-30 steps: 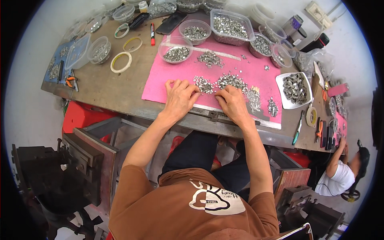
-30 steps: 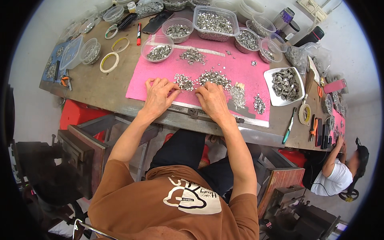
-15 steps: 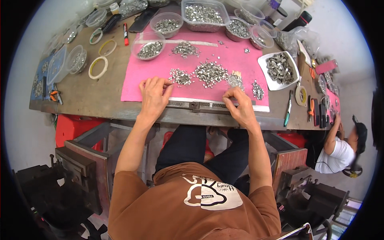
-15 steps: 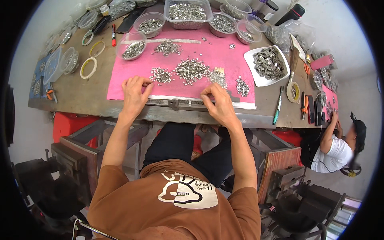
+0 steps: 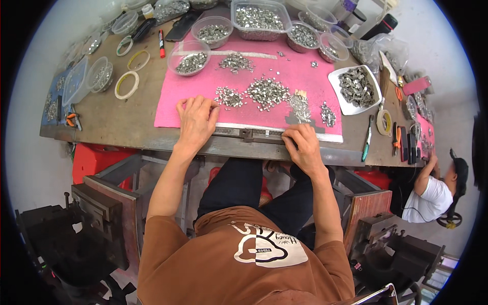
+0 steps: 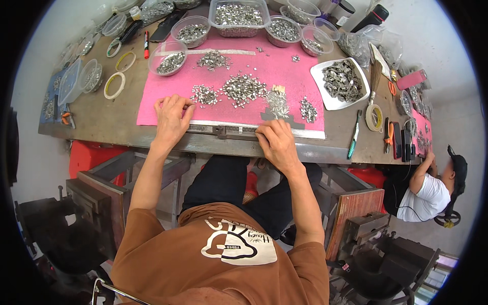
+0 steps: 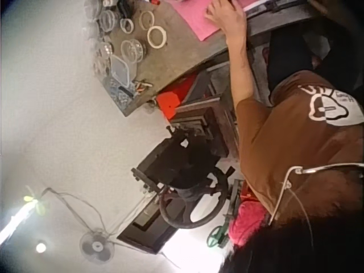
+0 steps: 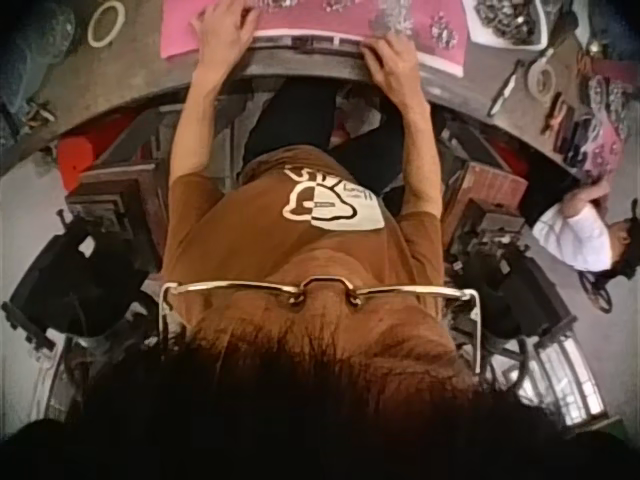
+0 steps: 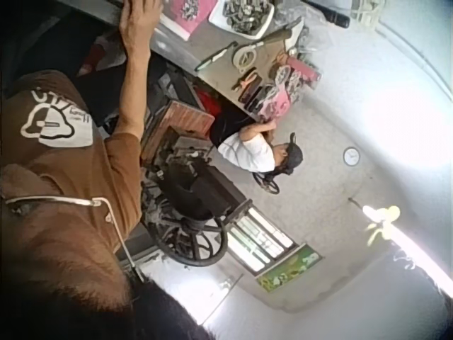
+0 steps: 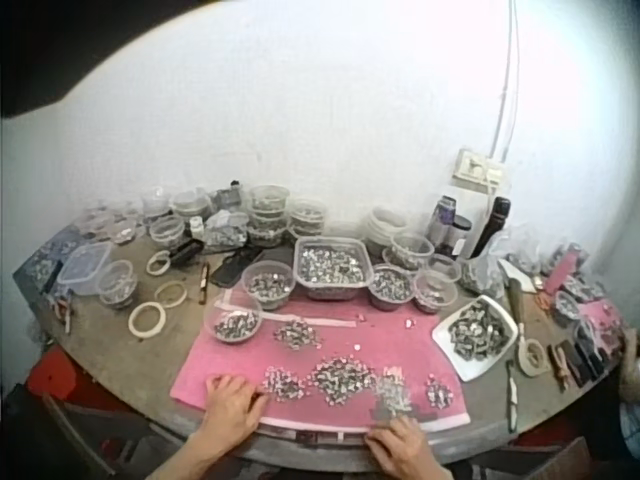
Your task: The person removes a metal strip mold from a manual press machine, arranges small metal components into the strip by hand, and then reinserts the strip into the press to operate it.
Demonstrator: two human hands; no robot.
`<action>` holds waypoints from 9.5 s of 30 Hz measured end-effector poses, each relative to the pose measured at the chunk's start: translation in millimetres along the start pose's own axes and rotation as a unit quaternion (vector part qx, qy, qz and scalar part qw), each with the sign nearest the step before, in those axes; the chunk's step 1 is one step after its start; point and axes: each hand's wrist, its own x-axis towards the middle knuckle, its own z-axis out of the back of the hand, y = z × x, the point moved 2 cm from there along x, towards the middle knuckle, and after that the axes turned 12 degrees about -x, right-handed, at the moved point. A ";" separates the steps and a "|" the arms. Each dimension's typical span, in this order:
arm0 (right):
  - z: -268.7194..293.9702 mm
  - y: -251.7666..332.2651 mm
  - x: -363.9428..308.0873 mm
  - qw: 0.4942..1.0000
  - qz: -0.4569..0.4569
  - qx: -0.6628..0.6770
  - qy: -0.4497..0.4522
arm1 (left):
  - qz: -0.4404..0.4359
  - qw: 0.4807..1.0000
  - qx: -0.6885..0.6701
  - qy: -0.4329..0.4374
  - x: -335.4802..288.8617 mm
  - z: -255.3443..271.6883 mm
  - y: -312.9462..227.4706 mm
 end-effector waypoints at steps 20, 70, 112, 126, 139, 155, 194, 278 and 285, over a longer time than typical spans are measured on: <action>-81.4 19.0 94.0 0.996 0.056 -0.069 0.002 | -0.002 1.000 0.005 0.024 1.6 -7.0 3.8; -0.3 -21.4 -27.6 0.962 -0.199 0.143 -0.118 | -0.151 0.974 -0.147 0.077 -4.5 -71.5 -105.6; 4.7 -23.4 -7.7 0.990 -0.105 0.064 -0.068 | -0.062 0.967 -0.101 0.226 0.2 -33.7 -60.7; -29.0 -23.0 47.4 0.998 -0.038 -0.021 0.042 | -0.051 0.994 -0.072 0.069 27.7 -54.9 -51.3; -30.0 -17.6 45.7 0.994 -0.095 0.050 0.039 | -0.063 0.993 -0.040 0.089 27.6 -60.4 -46.8; -44.7 -14.4 45.3 0.990 -0.130 0.012 0.051 | -0.046 0.993 -0.062 0.084 30.1 -59.1 -42.2; -13.1 7.9 4.5 0.999 -0.022 0.047 -0.015 | -0.087 0.970 -0.188 0.124 -4.7 -55.1 -77.4; 0.6 -14.7 14.3 0.997 -0.061 0.036 0.003 | -0.134 0.976 -0.147 0.085 -0.1 -73.9 -94.3; 2.0 -3.4 -1.1 0.999 -0.032 -0.003 -0.027 | -0.103 0.978 -0.172 0.056 3.4 -60.1 -83.1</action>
